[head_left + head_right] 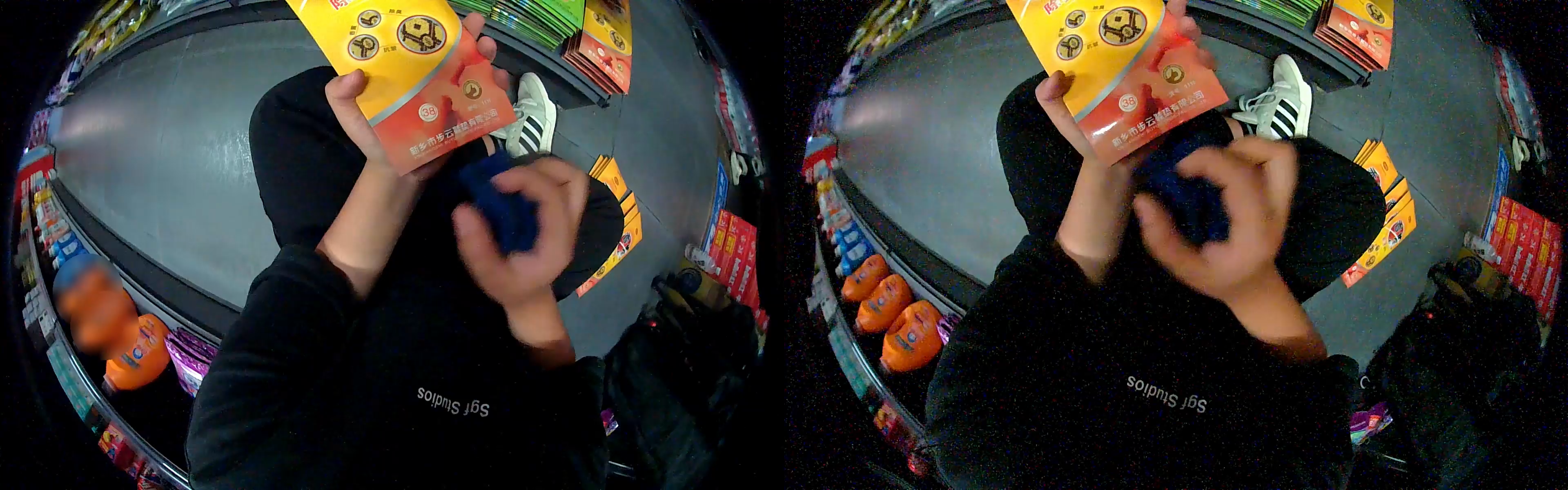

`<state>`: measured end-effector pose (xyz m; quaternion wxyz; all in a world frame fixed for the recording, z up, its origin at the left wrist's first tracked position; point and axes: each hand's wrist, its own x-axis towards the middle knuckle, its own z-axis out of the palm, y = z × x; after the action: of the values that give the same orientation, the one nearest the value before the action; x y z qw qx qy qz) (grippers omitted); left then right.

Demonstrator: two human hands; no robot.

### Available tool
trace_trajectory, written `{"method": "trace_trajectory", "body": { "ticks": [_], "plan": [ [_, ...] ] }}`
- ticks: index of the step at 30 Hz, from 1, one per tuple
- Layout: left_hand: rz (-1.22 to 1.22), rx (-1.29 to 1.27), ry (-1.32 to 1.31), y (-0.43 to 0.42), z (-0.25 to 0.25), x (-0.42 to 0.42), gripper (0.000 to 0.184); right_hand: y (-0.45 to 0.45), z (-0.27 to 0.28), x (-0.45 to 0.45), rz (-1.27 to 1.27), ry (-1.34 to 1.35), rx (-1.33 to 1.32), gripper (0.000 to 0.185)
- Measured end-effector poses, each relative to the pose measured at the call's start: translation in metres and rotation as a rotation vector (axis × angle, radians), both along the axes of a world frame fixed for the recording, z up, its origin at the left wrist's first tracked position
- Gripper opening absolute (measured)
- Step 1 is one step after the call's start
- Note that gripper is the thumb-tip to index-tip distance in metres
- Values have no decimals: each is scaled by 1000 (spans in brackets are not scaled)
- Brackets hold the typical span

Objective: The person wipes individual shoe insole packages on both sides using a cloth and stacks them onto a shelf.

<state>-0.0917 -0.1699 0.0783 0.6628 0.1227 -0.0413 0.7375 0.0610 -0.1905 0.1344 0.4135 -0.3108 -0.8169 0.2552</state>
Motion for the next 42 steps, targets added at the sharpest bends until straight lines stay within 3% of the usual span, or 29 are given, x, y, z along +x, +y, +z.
{"method": "trace_trajectory", "body": {
  "ticks": [2, 5, 7, 9, 13, 15, 19, 25, 29, 32, 37, 42],
  "plan": [
    [-20, 1, -50, -2, 4, 3, 98, 9, 0, 0, -108, -10, 69, 27],
    [58, -49, 80, 0, 7, 7, 96, 15, -7, -14, -83, 55, 190, 29],
    [173, -44, -20, 3, 3, 12, 85, 8, -16, -24, 33, -133, 217, 36],
    [193, -65, 77, 3, -1, 12, 85, -7, -37, -34, 33, -121, 170, 38],
    [143, -17, -126, -3, -13, 10, 83, -26, -41, -27, 70, -127, 118, 39],
    [90, -50, -244, -1, -10, 10, 82, -37, -43, -24, 211, -156, -6, 38],
    [118, -1, -111, -1, -7, 9, 83, -28, -34, -10, 221, -79, 5, 38],
    [153, -48, -30, -2, -3, 14, 85, -7, -11, -10, 1, -62, 88, 34],
    [95, 74, -58, -1, -5, 12, 86, -24, -26, -19, 201, -169, 21, 44],
    [77, 26, -117, -8, 2, 5, 87, -33, -30, -8, 335, -117, -98, 44],
    [50, 5, -72, -14, 3, 6, 96, 4, 1, 21, -14, 8, 11, 32],
    [-3, -2, -78, -12, 8, 11, 93, 22, -5, 22, -24, -88, 93, 33]
  ]
}}
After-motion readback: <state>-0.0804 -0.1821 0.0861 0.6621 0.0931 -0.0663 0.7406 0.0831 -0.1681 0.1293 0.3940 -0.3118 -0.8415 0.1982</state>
